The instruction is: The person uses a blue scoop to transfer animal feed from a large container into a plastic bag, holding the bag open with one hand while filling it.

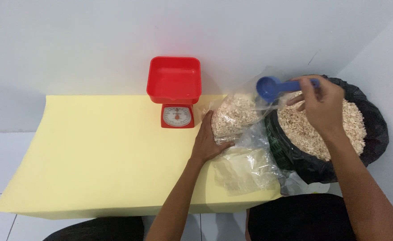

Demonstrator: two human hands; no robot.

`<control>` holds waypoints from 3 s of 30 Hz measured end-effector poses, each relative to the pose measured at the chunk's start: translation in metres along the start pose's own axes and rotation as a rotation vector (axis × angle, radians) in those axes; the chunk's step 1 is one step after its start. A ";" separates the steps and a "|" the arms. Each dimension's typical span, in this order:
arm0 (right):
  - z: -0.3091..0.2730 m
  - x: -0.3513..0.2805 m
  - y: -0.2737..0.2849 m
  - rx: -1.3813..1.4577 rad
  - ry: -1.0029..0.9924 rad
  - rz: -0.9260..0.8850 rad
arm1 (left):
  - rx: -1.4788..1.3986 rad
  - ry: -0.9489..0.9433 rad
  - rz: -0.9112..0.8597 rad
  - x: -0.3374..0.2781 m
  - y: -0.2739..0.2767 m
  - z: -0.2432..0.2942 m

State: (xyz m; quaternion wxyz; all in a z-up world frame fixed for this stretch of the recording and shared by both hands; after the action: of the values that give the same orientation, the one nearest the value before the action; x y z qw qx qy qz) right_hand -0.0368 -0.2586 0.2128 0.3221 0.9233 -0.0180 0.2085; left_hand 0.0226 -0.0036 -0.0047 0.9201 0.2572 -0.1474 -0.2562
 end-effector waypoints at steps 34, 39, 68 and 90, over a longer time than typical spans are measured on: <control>0.160 -0.066 0.049 -0.010 -0.471 0.138 | -0.016 0.152 -0.040 -0.001 0.006 0.024; 0.164 -0.068 0.054 0.249 -0.665 0.276 | -0.021 0.172 -0.064 -0.001 0.010 0.034; -0.012 0.009 -0.005 0.028 0.053 -0.112 | -0.043 0.159 -0.050 -0.002 0.010 0.026; -0.041 0.017 -0.038 -0.391 0.097 -0.267 | -0.071 0.143 -0.062 0.000 0.008 0.022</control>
State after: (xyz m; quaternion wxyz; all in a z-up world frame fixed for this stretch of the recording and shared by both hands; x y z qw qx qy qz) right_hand -0.0304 -0.2024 0.2265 0.5200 0.8264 0.0799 0.2008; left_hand 0.0168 -0.0068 0.0176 0.9283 0.2466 -0.0643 -0.2706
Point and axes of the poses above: each hand's wrist, its own x-axis towards the middle knuckle, its own y-axis out of the back of the hand, z = x × y, the point moved 2 cm from there along x, towards the middle knuckle, and after that the axes turned 15 degrees about -z, right-handed, at the moved point
